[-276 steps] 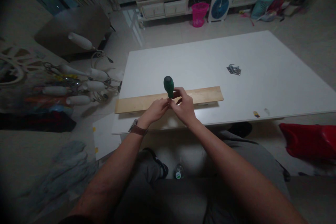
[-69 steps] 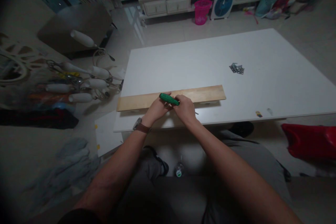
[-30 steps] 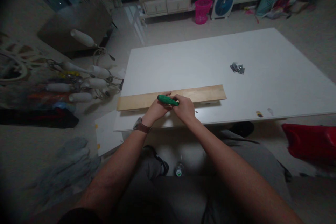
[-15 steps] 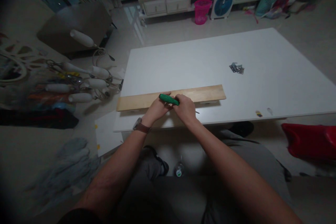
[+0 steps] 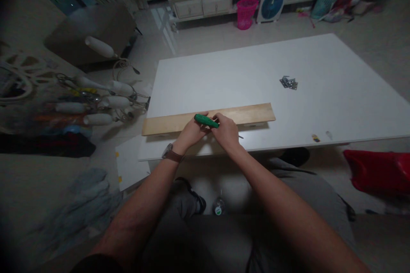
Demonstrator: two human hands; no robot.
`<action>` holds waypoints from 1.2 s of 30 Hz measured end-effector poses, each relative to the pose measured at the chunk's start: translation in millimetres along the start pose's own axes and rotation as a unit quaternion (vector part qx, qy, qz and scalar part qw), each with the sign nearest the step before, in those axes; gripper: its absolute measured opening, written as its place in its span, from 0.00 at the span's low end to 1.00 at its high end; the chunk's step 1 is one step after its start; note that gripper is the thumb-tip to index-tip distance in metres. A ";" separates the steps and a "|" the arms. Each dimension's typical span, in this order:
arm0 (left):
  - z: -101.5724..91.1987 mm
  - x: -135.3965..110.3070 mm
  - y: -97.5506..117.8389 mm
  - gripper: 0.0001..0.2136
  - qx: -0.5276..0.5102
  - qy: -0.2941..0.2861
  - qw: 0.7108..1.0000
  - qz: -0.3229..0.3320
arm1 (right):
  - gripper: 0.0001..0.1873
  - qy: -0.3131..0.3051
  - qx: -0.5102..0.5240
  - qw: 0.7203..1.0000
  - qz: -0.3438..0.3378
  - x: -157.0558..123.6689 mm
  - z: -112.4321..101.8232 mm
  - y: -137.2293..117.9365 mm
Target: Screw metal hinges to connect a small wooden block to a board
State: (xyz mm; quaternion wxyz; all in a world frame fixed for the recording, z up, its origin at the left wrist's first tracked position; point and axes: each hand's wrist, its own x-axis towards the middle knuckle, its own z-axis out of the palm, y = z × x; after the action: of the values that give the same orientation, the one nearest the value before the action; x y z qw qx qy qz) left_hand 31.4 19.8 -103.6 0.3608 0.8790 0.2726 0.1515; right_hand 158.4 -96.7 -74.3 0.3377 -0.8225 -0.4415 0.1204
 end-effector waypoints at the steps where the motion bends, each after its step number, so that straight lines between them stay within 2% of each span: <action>1: -0.6 0.2 1.4 0.26 0.004 -0.001 1.000 0.002 | 0.09 -0.002 -0.001 1.000 0.005 0.2 0.2 0.2; 5: -1.8 0.1 4.6 0.24 0.013 -0.006 1.000 0.007 | 0.16 -0.007 -0.006 1.000 0.010 0.4 0.5 0.7; 11: -3.3 -0.2 7.8 0.25 0.018 -0.003 1.000 0.005 | 0.07 -0.016 -0.031 0.999 0.000 0.7 -0.8 0.4; 17: -1.7 -0.4 4.1 0.26 0.011 -0.006 1.000 -0.002 | 0.14 -0.008 0.005 1.000 -0.008 -0.2 -0.2 1.0; 22: -2.3 0.3 4.8 0.25 0.005 -0.006 1.000 -0.003 | 0.11 -0.006 0.015 1.000 -0.006 0.2 -0.1 1.5; 25: -4.6 1.1 10.3 0.21 0.018 -0.009 1.000 0.003 | 0.07 0.002 0.010 1.000 0.001 1.2 0.3 2.9; 28: -5.6 1.2 13.8 0.15 0.029 -0.016 0.999 0.001 | 0.09 0.004 0.023 1.000 0.004 1.6 0.6 3.6; 32: -4.8 0.1 13.2 0.19 0.020 -0.006 1.000 -0.006 | 0.15 0.006 0.040 0.999 0.004 1.4 1.0 3.0; 36: -4.7 -0.3 12.6 0.18 0.016 -0.008 1.000 -0.003 | 0.15 0.009 0.059 0.998 0.002 2.1 1.5 3.5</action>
State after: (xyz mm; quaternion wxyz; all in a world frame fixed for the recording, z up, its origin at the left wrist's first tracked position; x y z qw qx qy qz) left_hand 33.7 14.7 -91.3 0.3491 0.8850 0.2750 0.1388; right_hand 161.1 -95.6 -77.6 0.3896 -0.8031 -0.4287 0.1394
